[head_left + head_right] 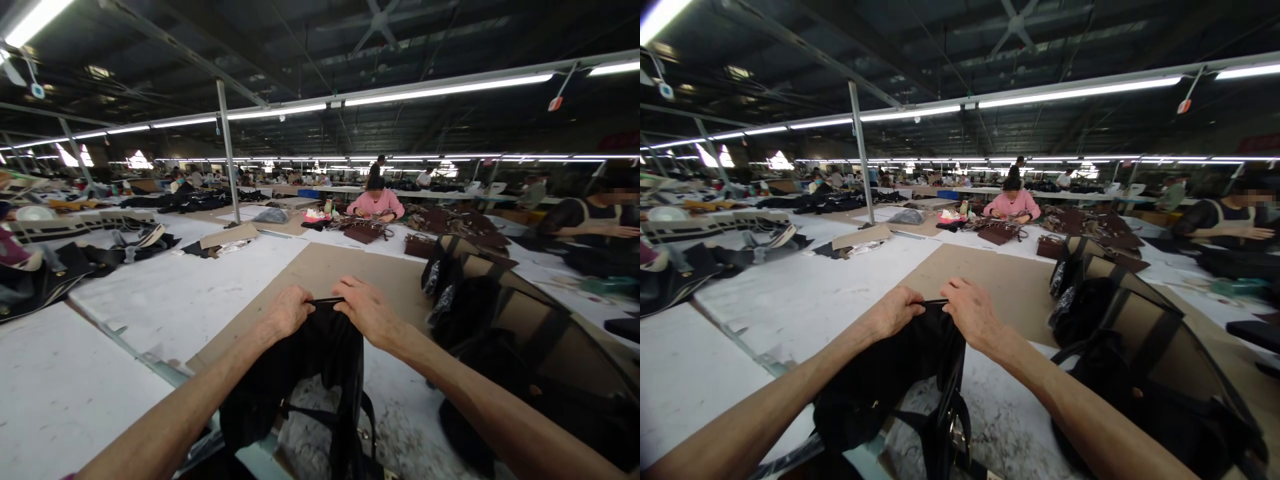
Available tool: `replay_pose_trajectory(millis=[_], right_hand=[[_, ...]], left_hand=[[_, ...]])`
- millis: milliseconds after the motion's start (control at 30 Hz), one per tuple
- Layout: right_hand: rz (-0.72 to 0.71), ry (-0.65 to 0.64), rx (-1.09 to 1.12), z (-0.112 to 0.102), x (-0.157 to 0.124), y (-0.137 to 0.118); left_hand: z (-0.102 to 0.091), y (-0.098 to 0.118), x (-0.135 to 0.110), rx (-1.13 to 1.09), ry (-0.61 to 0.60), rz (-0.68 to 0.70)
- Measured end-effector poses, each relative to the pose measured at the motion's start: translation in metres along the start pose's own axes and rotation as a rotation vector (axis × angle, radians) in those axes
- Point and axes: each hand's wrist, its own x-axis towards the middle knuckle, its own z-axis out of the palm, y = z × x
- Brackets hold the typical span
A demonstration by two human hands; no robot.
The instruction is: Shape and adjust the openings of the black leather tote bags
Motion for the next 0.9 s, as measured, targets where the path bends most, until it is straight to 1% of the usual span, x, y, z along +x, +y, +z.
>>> replay_pose_trajectory(millis=[133,233,433,567,733,900], right_hand=[[0.066,0.001,0.035,0.005,-0.002,-0.005],[0.078,-0.008,0.049,0.010,0.001,-0.004],[0.002,-0.038,-0.037,0.007,0.006,-0.014],[-0.019,-0.070,-0.128,0.005,0.011,-0.020],[-0.043,-0.068,-0.216,0.007,0.018,-0.020],[-0.061,-0.054,-0.254,0.009,0.017,-0.017]], left_hand=[[-0.001,-0.002,0.000,-0.014,0.001,0.009],[0.001,-0.005,0.003,-0.033,0.003,0.005],[0.005,-0.014,0.009,-0.080,0.013,0.010],[0.004,-0.013,0.008,-0.088,0.009,0.017],[0.001,-0.010,0.005,-0.082,0.014,0.020],[0.000,-0.009,0.004,-0.082,-0.001,0.018]])
